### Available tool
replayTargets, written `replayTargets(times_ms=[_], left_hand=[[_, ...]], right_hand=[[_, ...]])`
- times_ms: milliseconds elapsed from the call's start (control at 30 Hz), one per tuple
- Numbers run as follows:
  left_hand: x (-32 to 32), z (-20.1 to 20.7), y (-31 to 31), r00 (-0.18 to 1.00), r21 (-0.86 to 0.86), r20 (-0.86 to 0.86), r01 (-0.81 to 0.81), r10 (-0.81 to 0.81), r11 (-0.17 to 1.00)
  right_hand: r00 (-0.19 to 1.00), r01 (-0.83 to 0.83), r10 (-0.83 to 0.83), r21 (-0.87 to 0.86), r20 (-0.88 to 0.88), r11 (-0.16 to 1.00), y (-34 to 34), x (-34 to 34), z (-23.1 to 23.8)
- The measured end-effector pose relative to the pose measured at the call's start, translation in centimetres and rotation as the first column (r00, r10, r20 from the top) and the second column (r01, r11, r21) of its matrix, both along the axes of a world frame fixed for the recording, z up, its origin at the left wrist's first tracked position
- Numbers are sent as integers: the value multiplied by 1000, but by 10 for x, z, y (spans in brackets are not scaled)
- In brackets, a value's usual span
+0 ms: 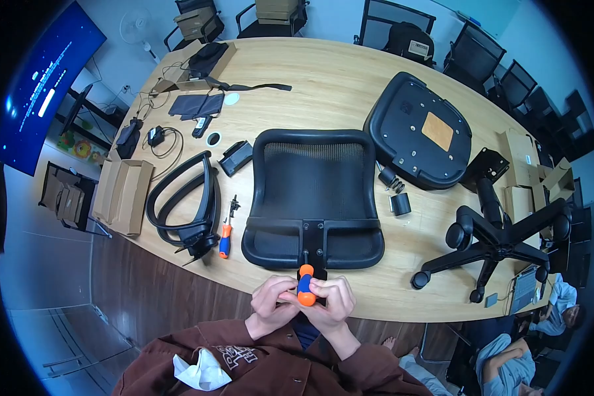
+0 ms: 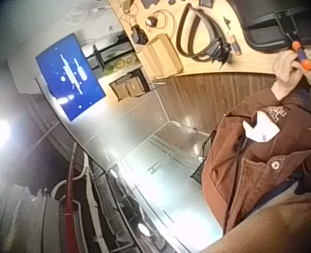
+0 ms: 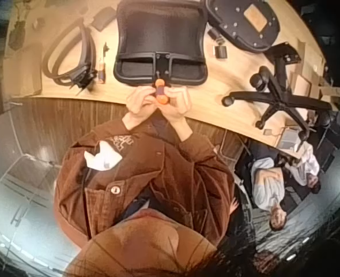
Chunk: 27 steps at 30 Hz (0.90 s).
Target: Assembling components of an office chair by attaching the backrest bracket and securing it with screws.
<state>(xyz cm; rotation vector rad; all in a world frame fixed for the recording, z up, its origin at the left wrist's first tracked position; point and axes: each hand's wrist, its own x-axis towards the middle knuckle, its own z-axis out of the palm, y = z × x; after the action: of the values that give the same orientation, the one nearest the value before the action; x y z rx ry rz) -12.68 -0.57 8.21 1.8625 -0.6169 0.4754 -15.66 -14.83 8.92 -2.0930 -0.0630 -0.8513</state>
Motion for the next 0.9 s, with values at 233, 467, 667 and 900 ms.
replayTargets(times_ms=[233, 467, 667, 900], left_hand=[[5, 7, 4, 1000, 24, 19, -6, 5, 1000], [-2, 7, 3, 997, 6, -79, -26, 26, 1000], [1, 4, 1, 997, 9, 2, -79, 79, 997], [6, 5, 1, 999, 25, -20, 41, -41, 999]], right_hand=[[979, -174, 180, 69, -95, 982, -4, 4, 40], [997, -78, 78, -2, 2, 997, -1, -5, 29], [1000, 6, -5, 37, -27, 999, 14, -8, 18], [980, -200, 199, -118, -23, 973, 0, 5, 32]])
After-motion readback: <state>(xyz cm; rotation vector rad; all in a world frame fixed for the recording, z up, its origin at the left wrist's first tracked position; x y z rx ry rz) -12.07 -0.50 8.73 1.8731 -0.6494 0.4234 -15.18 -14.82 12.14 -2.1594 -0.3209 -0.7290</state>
